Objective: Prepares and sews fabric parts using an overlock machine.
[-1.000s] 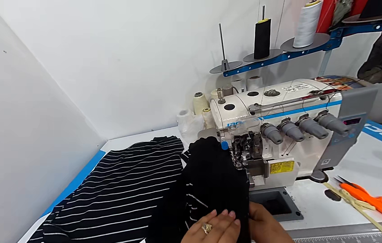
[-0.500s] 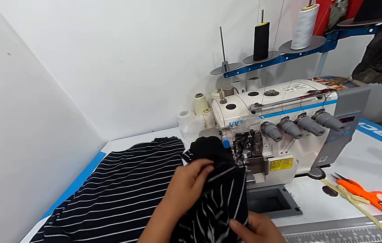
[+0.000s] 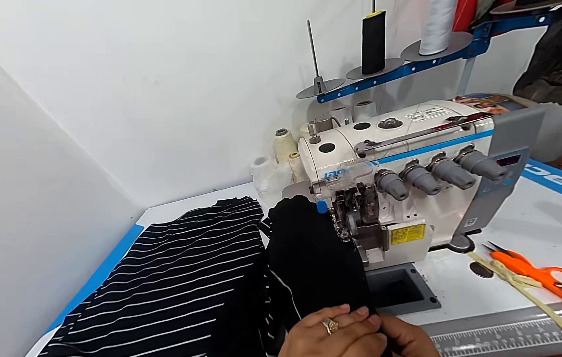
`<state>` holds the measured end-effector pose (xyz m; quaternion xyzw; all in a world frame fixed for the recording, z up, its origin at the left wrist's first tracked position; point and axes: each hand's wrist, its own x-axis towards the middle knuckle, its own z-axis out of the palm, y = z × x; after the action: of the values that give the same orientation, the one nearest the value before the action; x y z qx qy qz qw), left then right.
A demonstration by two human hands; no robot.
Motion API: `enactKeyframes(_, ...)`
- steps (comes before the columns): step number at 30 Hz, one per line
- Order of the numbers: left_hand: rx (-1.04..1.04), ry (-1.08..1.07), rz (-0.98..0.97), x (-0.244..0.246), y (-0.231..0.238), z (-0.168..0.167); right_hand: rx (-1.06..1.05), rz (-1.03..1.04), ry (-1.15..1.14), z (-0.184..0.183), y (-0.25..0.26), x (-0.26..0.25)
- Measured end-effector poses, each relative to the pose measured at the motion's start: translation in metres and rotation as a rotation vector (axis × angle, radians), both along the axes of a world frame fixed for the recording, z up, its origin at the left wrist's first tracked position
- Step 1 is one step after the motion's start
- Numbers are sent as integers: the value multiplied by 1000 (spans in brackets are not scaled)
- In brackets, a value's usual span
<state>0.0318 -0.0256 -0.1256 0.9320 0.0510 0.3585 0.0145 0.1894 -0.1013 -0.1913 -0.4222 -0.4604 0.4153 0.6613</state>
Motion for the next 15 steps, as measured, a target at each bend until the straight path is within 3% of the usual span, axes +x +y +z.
enactKeyframes(11,101,-49,311,33,24,2,201,-93,23,5,51,3)
enactKeyframes(15,105,-111,300,33,28,-1,229,-73,61,5,55,-1)
